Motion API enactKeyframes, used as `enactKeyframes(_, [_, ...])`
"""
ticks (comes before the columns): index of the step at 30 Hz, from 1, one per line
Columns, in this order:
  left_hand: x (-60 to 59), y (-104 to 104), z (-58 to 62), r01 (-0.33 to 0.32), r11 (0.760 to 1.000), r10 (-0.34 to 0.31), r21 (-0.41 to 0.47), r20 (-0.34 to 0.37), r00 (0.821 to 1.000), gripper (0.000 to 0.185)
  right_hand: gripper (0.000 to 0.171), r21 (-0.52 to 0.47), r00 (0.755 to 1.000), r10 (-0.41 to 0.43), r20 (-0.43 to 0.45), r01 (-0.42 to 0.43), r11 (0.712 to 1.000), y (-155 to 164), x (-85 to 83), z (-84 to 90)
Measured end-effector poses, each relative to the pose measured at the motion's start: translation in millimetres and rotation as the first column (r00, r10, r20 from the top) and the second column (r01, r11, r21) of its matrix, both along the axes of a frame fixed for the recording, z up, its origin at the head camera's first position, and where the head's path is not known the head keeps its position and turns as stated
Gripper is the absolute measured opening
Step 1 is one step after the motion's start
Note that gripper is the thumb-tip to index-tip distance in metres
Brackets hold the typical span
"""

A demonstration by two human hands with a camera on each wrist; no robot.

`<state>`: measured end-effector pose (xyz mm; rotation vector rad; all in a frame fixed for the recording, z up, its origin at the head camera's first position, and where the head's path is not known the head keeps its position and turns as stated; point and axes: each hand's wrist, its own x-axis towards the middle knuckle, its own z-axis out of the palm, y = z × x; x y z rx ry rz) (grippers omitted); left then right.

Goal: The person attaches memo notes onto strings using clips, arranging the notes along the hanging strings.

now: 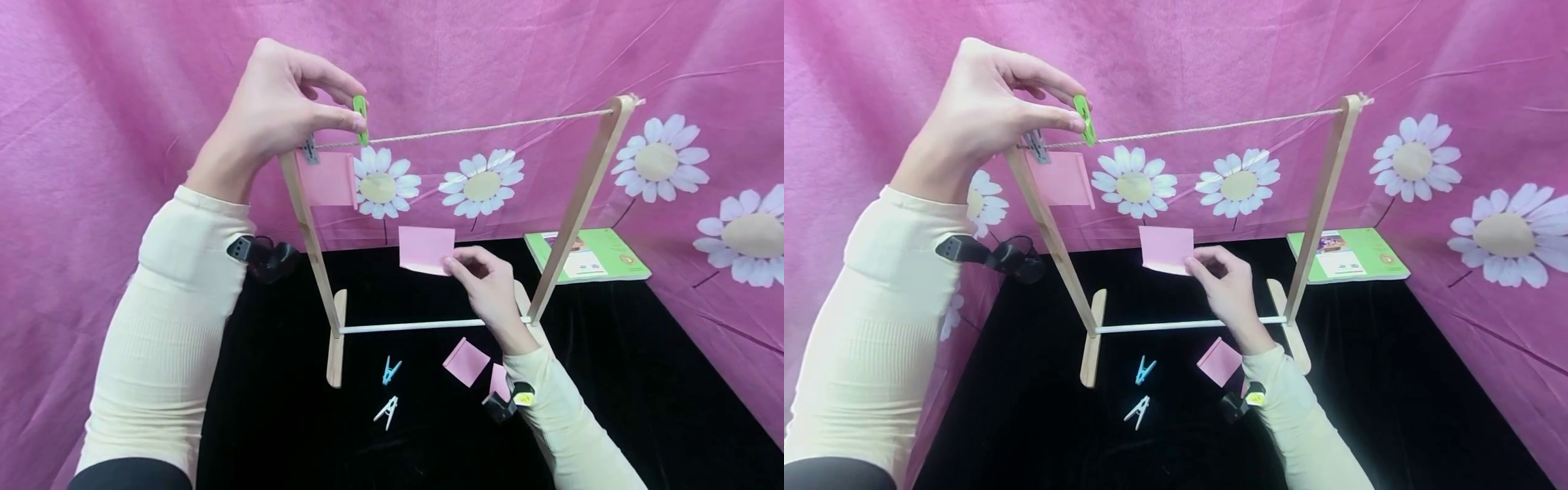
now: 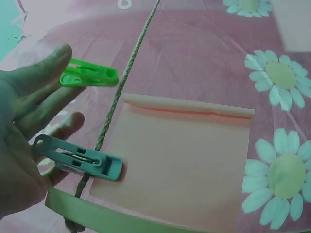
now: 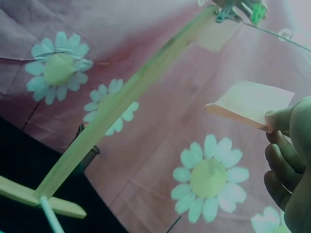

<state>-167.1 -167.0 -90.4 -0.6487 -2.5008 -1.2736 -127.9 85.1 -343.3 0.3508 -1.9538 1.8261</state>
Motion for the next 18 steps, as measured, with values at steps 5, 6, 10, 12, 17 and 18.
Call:
enactKeyframes(5, [-0.4, 3, 2.0, -0.02, 0.999, 0.016, 0.048, 0.089, 0.996, 0.032, 0.015, 0.007, 0.995, 0.075, -0.058, -0.075, 0.997, -8, -12.5, 22.8])
enactKeyframes(6, [-0.6, 4, 2.6, -0.024, 0.998, 0.018, 0.058, 0.103, 0.995, 0.033, 0.016, 0.002, 0.994, 0.087, -0.068, -0.087, 0.996, -10, -14.5, 26.5])
enactKeyframes(10, [-1.8, 8, 3.3, -0.03, 0.997, 0.022, 0.069, 0.106, 0.994, 0.031, 0.016, -0.011, 0.991, 0.098, -0.094, -0.099, 0.995, -16, -21.7, 38.3])
enactKeyframes(12, [-2.3, 10, 3.4, -0.027, 0.997, 0.02, 0.071, 0.102, 0.995, 0.029, 0.015, -0.009, 0.992, 0.084, -0.099, -0.086, 0.996, -18, -25.0, 42.6])
enactKeyframes(17, [-3.4, 14, 2.2, -0.025, 0.998, 0.019, 0.055, 0.116, 0.993, 0.028, 0.016, -0.011, 0.991, 0.073, -0.115, -0.075, 0.997, -23, -32.4, 51.6])
enactKeyframes(18, [-3.4, 14, 1.7, -0.029, 0.999, 0.023, 0.043, 0.123, 0.992, 0.029, 0.017, -0.015, 0.99, 0.076, -0.119, -0.078, 0.997, -24, -33.9, 53.3])
